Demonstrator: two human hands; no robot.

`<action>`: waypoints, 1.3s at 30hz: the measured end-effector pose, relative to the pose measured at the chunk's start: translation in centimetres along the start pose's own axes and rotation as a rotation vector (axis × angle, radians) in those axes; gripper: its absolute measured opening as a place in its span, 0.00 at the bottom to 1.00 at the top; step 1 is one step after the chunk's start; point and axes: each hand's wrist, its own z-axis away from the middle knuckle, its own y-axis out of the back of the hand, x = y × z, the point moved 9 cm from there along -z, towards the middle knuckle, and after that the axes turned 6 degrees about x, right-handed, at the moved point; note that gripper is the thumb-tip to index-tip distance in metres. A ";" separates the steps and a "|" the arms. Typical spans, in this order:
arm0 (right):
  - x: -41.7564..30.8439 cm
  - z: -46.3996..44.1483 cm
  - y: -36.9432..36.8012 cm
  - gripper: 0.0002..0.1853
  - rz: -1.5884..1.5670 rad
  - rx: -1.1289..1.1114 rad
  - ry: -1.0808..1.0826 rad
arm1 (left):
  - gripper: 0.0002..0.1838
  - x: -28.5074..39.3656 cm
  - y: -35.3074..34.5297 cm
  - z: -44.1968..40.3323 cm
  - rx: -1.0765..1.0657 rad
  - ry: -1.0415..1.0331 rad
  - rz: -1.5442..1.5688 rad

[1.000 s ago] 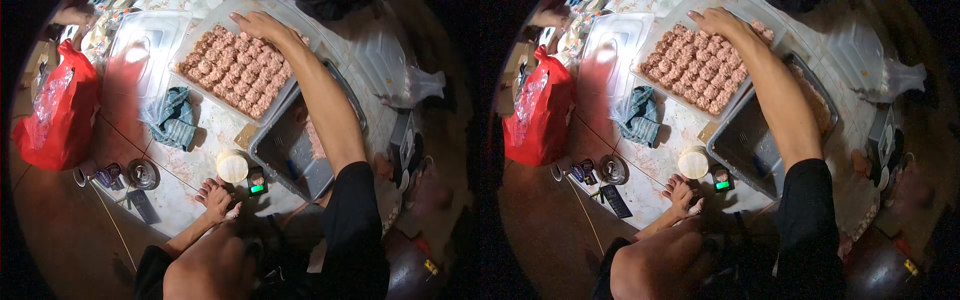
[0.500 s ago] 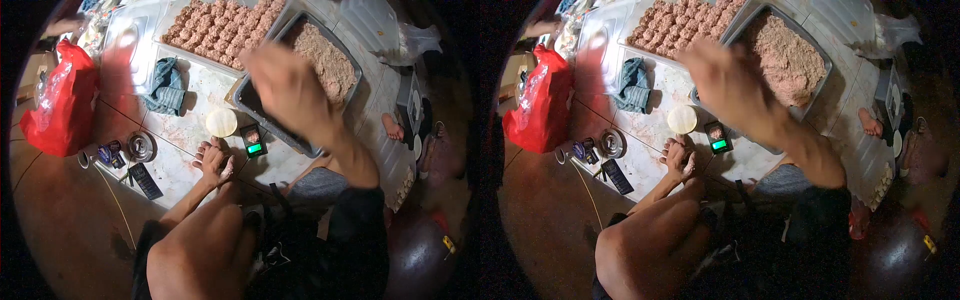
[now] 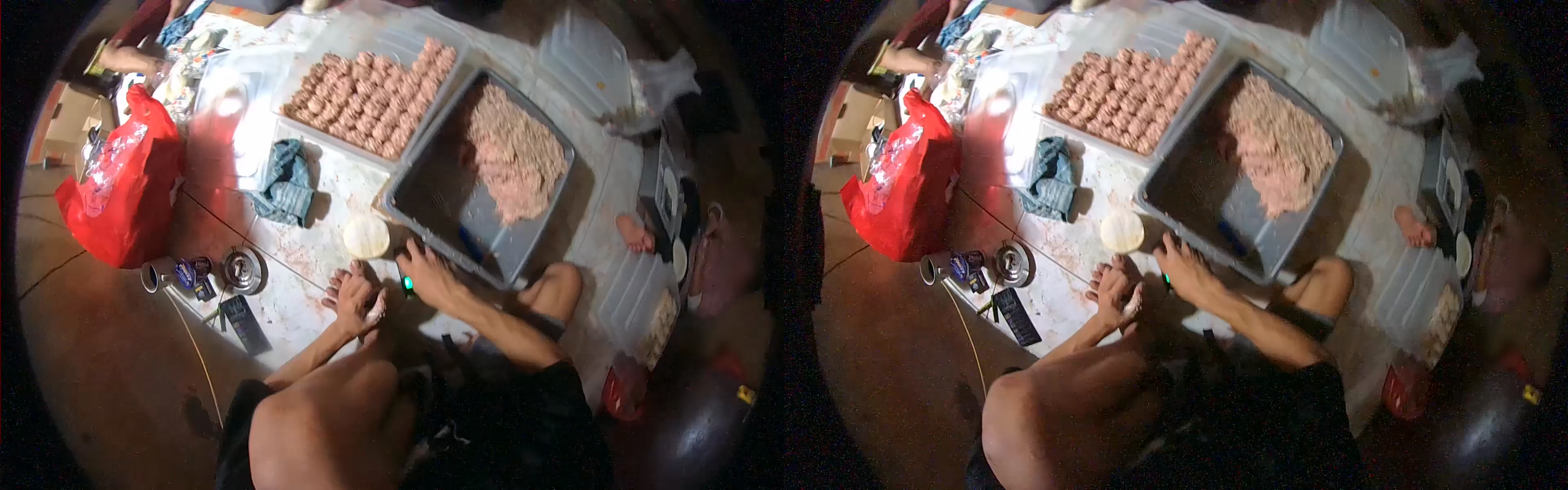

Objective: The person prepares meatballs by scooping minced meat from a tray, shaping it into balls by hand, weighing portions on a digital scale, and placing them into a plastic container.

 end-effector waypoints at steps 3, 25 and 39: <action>-2.6 -4.8 10.6 0.08 -0.192 0.067 0.046 | 0.11 -0.2 0.2 0.3 -0.021 0.026 -0.024; 11.3 -47.3 14.7 0.55 -0.015 -0.203 -0.113 | 0.13 -1.2 1.3 -1.0 0.064 0.138 0.089; 11.7 -11.8 18.8 0.14 0.139 0.297 -0.409 | 0.13 3.8 4.7 -7.4 0.198 0.225 -0.061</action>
